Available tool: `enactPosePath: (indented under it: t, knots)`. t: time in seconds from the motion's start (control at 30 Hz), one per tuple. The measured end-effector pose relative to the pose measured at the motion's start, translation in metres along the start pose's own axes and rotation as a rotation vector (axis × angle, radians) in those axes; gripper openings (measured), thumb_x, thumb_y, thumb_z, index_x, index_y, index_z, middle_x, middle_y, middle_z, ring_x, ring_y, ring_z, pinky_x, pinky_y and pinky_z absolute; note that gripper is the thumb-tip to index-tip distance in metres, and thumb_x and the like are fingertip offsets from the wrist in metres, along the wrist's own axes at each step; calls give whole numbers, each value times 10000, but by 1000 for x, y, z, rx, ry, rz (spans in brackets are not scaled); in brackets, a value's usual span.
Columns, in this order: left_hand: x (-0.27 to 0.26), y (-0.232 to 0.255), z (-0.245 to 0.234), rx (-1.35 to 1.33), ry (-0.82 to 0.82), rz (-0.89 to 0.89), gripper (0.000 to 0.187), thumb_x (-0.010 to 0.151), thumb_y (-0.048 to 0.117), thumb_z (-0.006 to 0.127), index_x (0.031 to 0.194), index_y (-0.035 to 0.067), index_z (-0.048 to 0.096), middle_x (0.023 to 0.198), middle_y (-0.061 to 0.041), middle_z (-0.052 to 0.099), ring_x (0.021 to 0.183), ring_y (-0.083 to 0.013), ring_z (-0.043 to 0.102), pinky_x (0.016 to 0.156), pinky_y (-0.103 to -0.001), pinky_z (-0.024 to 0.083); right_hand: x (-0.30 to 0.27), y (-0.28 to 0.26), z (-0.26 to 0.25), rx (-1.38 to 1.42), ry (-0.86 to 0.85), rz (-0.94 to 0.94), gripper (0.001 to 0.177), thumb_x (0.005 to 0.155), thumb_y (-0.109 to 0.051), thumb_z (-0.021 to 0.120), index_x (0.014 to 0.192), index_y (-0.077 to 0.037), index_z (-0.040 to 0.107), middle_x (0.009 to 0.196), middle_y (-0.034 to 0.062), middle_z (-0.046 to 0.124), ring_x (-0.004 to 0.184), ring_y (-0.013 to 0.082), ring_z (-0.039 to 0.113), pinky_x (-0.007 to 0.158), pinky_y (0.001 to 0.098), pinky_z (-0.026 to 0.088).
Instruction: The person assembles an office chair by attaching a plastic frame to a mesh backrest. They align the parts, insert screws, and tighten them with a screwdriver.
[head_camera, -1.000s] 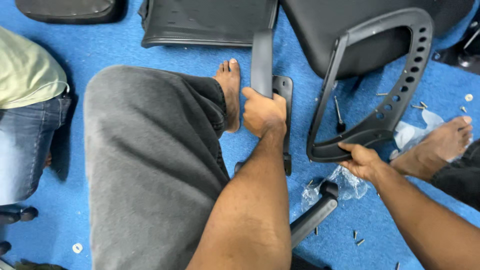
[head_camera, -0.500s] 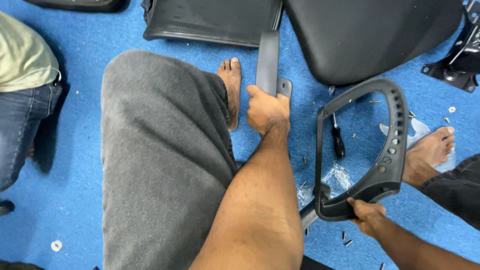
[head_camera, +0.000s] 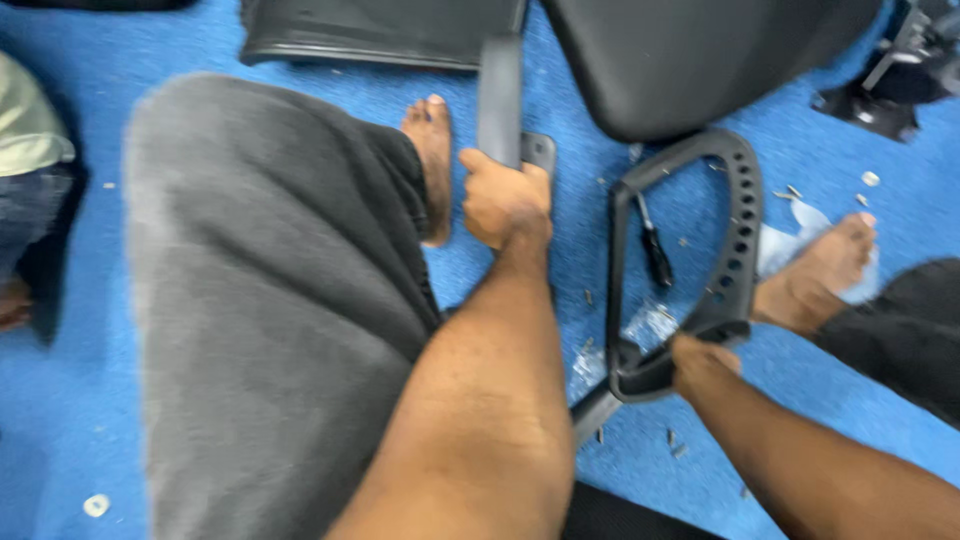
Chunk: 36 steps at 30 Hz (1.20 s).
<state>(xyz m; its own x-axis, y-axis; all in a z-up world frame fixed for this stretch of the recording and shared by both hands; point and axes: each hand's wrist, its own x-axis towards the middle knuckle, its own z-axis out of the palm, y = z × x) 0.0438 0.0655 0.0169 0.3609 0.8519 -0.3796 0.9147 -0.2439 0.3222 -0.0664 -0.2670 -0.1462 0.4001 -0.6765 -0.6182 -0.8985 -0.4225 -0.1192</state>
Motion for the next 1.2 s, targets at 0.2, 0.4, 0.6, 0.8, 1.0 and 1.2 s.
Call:
enactPosePath:
  t: [0.2,0.4,0.6,0.8,1.0,1.2]
  knots:
    - [-2,-1,3,-39,12,-2,508,831,453,724,1119,89,518,950,-163,750,899,-387,745,816,-504,586,-9,-92,10,177,121,-440,336,808,-179,788,1061,23,698,1080,174,734,969,294,730,884,391,612]
    - [2,4,2,-39,-20,-54,551,779,465,753,1128,106,525,949,-171,751,905,-384,747,824,-497,589,-11,-263,25,867,-585,-351,403,866,-207,722,1188,25,652,1257,221,678,1123,300,710,1004,374,603]
    - [8,10,3,-44,-8,-87,604,765,534,764,1116,103,528,927,-179,746,878,-396,742,803,-508,587,26,-326,59,1090,-915,147,691,907,-260,656,1483,9,386,1530,226,447,1425,357,483,1140,502,468]
    - [11,8,17,-28,6,-91,521,794,482,748,1092,105,546,906,-153,750,841,-380,750,768,-509,594,74,-324,94,1250,-887,383,847,1023,-376,669,1575,115,255,1623,354,283,1507,462,329,1236,561,326]
    - [13,8,18,-34,5,-96,512,798,476,738,1076,96,538,902,-144,741,836,-373,748,748,-509,594,91,-320,95,1186,-1016,214,972,698,-526,827,1469,-89,430,1550,177,397,1435,414,389,1172,601,342]
    - [13,8,18,-13,23,-78,490,776,425,742,1079,98,541,919,-138,742,833,-367,746,749,-510,589,84,-328,73,1060,-938,212,1276,380,-780,924,1440,-176,551,1378,54,447,1168,265,327,991,446,391]
